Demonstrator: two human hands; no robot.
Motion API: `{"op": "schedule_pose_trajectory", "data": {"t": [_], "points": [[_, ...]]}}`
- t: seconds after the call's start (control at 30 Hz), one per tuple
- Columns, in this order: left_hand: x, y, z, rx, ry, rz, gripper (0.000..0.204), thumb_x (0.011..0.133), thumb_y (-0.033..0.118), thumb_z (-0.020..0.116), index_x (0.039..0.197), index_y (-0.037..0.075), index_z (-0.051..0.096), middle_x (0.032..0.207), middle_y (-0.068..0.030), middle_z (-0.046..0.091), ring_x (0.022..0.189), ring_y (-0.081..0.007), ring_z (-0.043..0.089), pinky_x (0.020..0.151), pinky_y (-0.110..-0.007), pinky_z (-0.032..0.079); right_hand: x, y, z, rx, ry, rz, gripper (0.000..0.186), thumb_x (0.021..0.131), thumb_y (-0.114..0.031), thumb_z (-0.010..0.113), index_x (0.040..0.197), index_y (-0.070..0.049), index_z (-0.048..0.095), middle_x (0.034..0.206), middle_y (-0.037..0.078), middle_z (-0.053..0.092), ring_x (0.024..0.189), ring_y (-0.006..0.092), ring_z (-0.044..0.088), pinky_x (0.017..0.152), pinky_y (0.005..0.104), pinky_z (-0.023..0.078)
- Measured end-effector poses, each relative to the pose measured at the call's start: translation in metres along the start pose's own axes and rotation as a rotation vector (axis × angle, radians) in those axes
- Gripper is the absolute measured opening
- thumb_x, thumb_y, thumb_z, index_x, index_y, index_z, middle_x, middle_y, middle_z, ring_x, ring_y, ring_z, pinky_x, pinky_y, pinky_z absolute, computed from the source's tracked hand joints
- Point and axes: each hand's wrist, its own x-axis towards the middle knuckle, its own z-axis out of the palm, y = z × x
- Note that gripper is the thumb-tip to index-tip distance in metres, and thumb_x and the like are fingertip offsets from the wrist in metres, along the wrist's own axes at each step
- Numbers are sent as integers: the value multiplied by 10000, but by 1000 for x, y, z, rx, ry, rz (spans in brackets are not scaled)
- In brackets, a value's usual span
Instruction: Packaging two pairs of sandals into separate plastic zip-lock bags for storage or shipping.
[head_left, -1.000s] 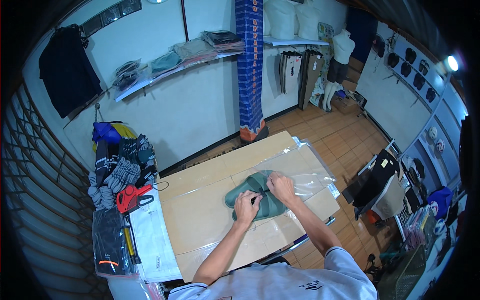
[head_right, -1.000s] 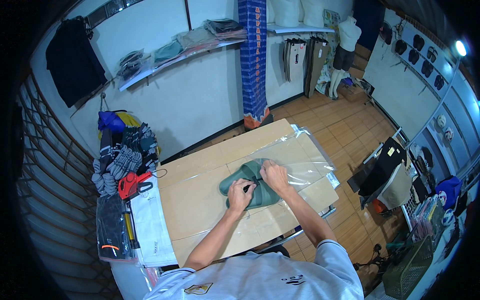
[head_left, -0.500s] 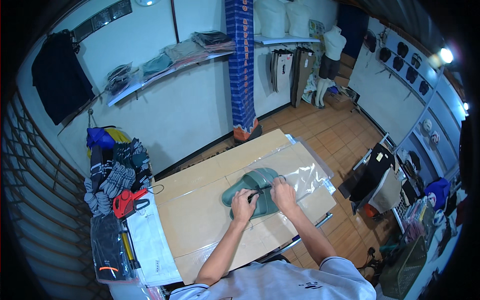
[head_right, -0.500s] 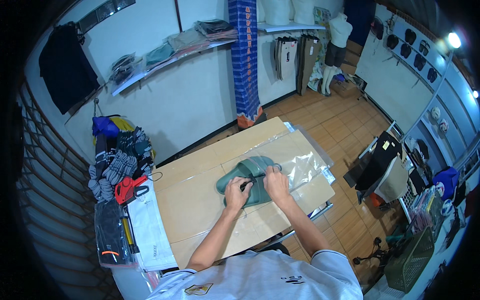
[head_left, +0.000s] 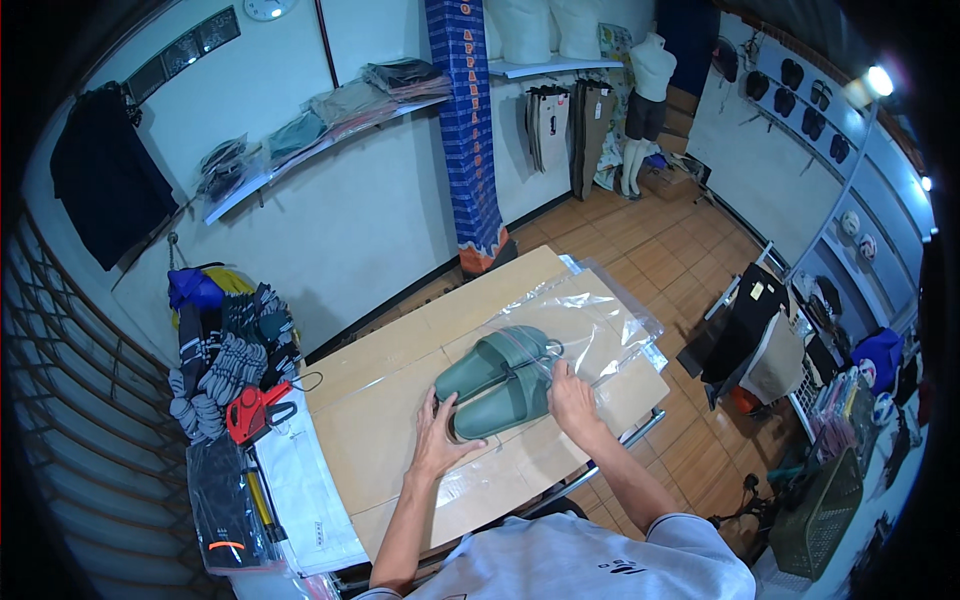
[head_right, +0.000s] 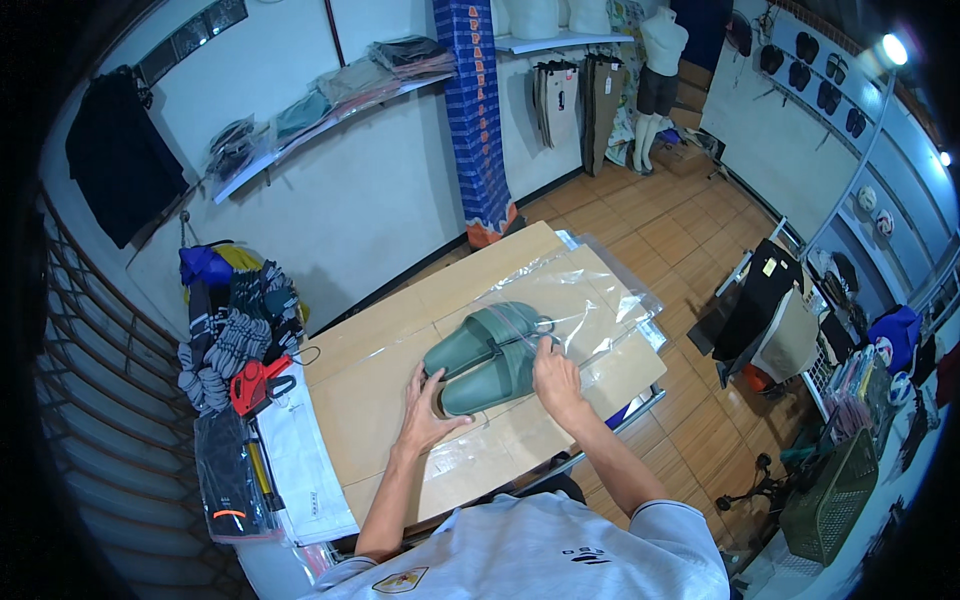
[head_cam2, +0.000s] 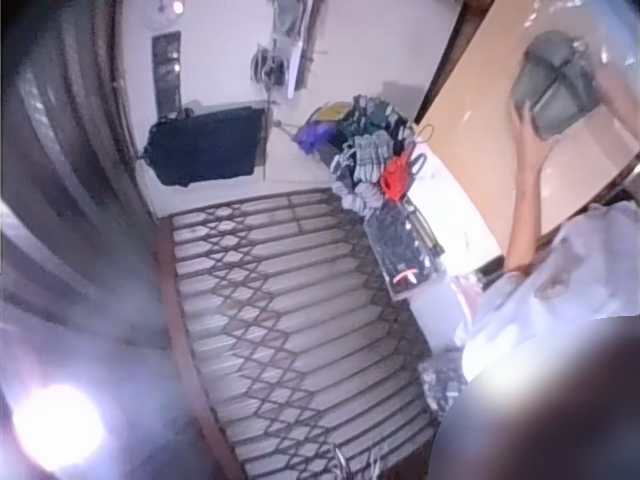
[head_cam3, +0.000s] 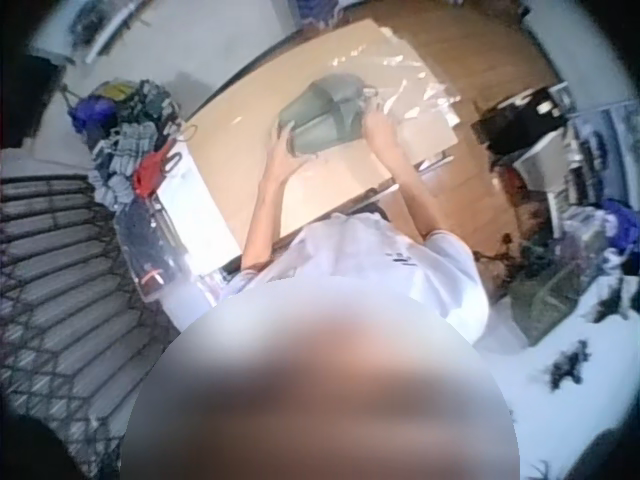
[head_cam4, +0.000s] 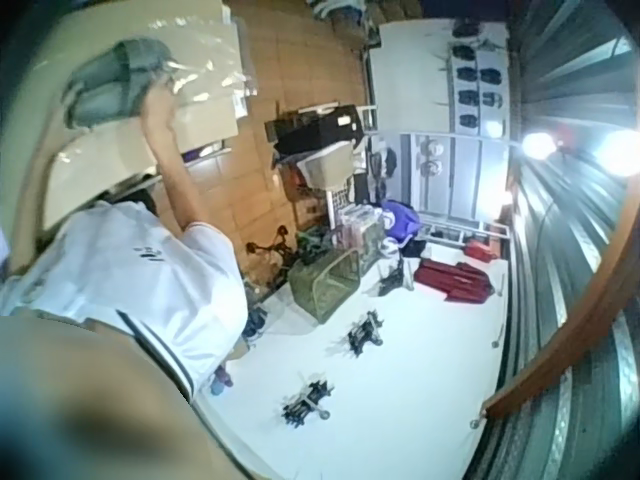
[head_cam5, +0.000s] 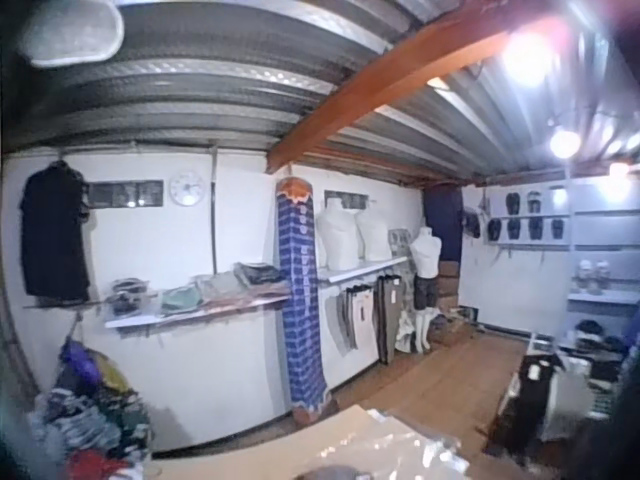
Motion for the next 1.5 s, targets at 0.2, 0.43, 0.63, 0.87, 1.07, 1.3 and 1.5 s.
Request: {"op": "schedule_pose_trajectory", "data": {"t": [0.2,0.43,0.63,0.87,1.07,1.3,1.5], "points": [[12,-16,18,-70,57,0,1227,391,396,982,1412,60,391,1379,-255,341,1276,-434,388,1088,-486,373,-12,-23,-6,136,2,-24,305,814,-11,591,1066,2,420,924,291,613,757,505,613,666,575,493],[30,14,47,17,66,-48,1284,343,416,992,1394,63,344,1281,-246,348,1192,-431,411,1026,-495,410,-13,-23,-1,256,61,-38,291,817,-14,600,1055,-4,432,916,283,605,778,493,613,675,561,485],[46,27,66,-106,67,67,1274,413,336,995,1430,53,282,1330,-227,344,1191,-394,446,1028,-459,430,-13,-18,2,234,72,-35,293,819,-15,602,1061,-12,438,925,248,625,772,467,629,651,531,496],[56,13,77,-302,11,-17,1145,496,289,973,1418,-28,373,1235,-178,520,1121,-309,544,978,-402,478,-30,2,-6,317,148,-33,288,832,-42,640,1078,-23,490,847,151,658,670,347,661,591,445,517],[79,33,99,-168,20,1,1105,534,322,948,1422,-44,401,1327,-193,521,1212,-344,515,1035,-427,434,-55,40,-27,455,107,135,324,831,-52,644,1134,-21,533,867,162,679,672,326,681,621,416,534],[112,58,127,-15,-18,22,1128,567,427,914,1457,-13,378,1434,-200,469,1302,-366,448,1098,-466,356,-65,96,-48,487,268,251,285,823,-4,623,1101,8,561,862,179,675,646,263,690,579,353,535],[126,72,150,55,-5,27,1135,583,555,864,1471,33,388,1443,-187,470,1312,-375,439,1097,-531,301,-52,139,-77,455,346,283,248,841,-5,631,1081,13,570,846,160,682,625,236,682,542,322,513]]}}
